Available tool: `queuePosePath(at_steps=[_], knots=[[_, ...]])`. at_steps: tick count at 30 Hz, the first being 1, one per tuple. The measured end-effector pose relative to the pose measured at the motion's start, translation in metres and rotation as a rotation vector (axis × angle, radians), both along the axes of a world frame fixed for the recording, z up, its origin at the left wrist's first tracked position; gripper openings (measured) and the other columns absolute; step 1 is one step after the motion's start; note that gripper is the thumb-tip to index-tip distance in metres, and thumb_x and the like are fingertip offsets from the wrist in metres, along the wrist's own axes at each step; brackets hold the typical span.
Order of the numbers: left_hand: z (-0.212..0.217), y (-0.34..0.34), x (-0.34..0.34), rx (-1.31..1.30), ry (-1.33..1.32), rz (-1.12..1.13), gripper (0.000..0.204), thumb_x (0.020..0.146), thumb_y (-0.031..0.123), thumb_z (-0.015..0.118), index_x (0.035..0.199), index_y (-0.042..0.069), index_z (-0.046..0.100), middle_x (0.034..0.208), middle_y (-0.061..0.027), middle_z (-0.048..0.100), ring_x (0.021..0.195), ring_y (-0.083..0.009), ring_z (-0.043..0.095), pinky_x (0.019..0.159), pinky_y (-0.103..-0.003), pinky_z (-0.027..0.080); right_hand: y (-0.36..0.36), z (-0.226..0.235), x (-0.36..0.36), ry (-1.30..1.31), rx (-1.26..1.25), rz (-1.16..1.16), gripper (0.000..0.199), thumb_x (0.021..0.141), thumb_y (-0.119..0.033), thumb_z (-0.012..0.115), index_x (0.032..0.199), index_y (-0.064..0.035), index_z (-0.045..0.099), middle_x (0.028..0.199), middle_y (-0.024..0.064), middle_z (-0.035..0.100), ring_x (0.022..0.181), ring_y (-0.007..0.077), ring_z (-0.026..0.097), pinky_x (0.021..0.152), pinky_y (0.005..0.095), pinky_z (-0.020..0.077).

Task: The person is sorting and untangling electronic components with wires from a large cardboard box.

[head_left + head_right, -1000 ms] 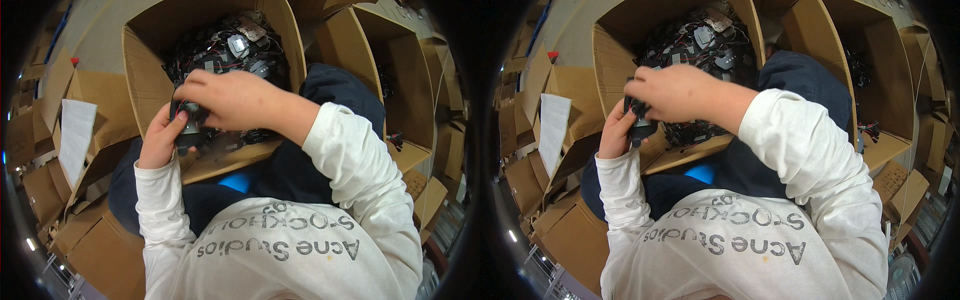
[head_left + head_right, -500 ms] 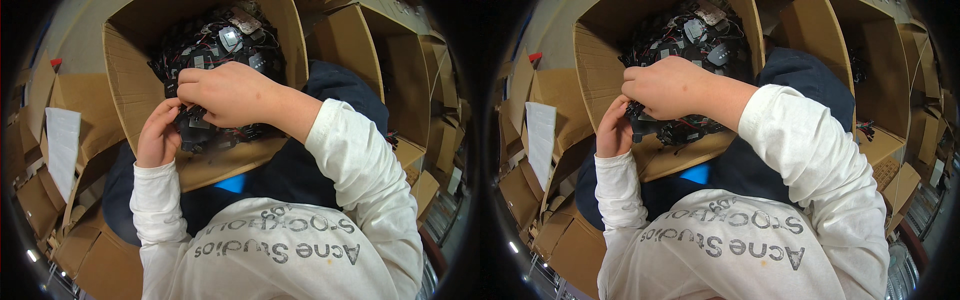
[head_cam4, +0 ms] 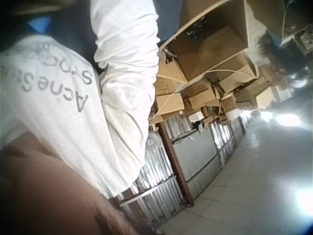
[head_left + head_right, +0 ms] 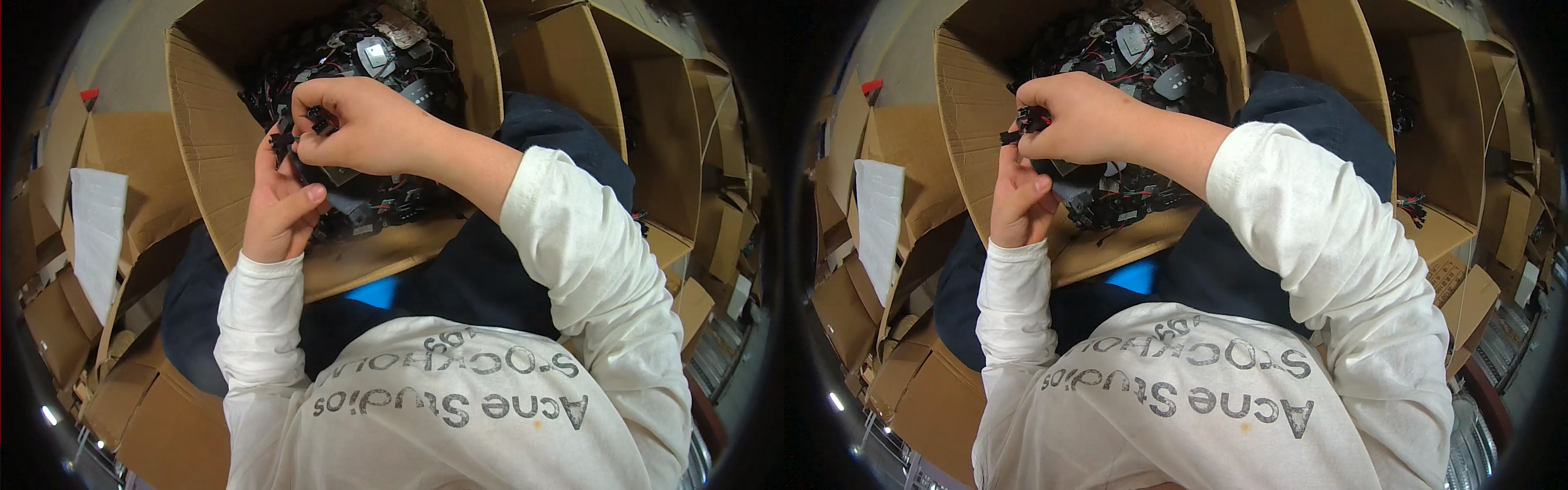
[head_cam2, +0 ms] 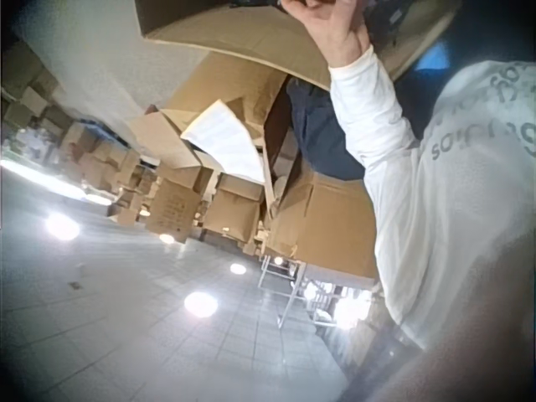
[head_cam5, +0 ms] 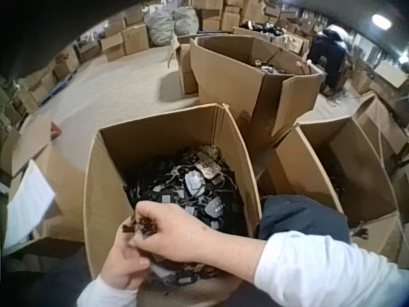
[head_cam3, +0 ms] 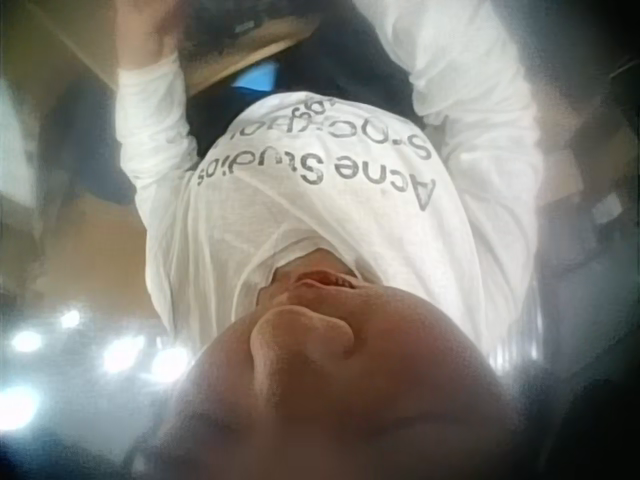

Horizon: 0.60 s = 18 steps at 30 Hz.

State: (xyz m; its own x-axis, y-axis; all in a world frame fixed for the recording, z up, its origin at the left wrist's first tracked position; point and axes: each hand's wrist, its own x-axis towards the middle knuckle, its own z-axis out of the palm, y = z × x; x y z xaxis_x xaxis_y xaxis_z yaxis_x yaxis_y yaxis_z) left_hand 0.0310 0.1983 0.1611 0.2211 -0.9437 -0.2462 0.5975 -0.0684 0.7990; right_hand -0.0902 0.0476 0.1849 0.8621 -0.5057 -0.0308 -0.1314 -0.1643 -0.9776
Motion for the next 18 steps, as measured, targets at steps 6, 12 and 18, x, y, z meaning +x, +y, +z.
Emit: queuePosePath(at_steps=[6, 12, 18], knots=[[0.002, 0.015, 0.038, 0.205, -0.284, 0.099, 0.079, 0.075, -0.013, 0.044, 0.151, 0.001, 0.035, 0.132, -0.0170, 0.060, 0.119, -0.0264, 0.063, 0.099, -0.035, 0.054, -0.007, 0.013, -0.008, -0.084, 0.049, -0.076, 0.016, 0.085, -0.012, 0.071, 0.088, -0.0051, 0.057, 0.076, -0.0003, 0.061, 0.071, 0.0073, 0.057, 0.062, 0.0246, 0.0451], [0.000, 0.022, 0.016, 0.129, -0.246, 0.066, 0.074, 0.078, -0.010, 0.043, 0.152, -0.002, 0.039, 0.141, -0.0145, 0.055, 0.129, -0.0250, 0.056, 0.110, -0.037, 0.045, 0.022, 0.002, -0.016, -0.088, -0.324, 0.294, 0.045, 0.085, -0.019, 0.080, 0.127, -0.0137, 0.066, 0.105, 0.0079, 0.060, 0.093, 0.0233, 0.063, 0.081, 0.0338, 0.0534], [0.014, 0.026, 0.007, 0.116, -0.380, 0.001, 0.074, 0.081, -0.014, 0.045, 0.154, -0.002, 0.039, 0.140, -0.0087, 0.054, 0.122, -0.0155, 0.056, 0.103, -0.026, 0.045, 0.024, 0.005, -0.019, -0.045, -0.458, 0.305, 0.038, 0.085, -0.014, 0.077, 0.123, -0.0135, 0.070, 0.113, 0.0100, 0.061, 0.105, 0.0307, 0.064, 0.089, 0.0384, 0.0536]])
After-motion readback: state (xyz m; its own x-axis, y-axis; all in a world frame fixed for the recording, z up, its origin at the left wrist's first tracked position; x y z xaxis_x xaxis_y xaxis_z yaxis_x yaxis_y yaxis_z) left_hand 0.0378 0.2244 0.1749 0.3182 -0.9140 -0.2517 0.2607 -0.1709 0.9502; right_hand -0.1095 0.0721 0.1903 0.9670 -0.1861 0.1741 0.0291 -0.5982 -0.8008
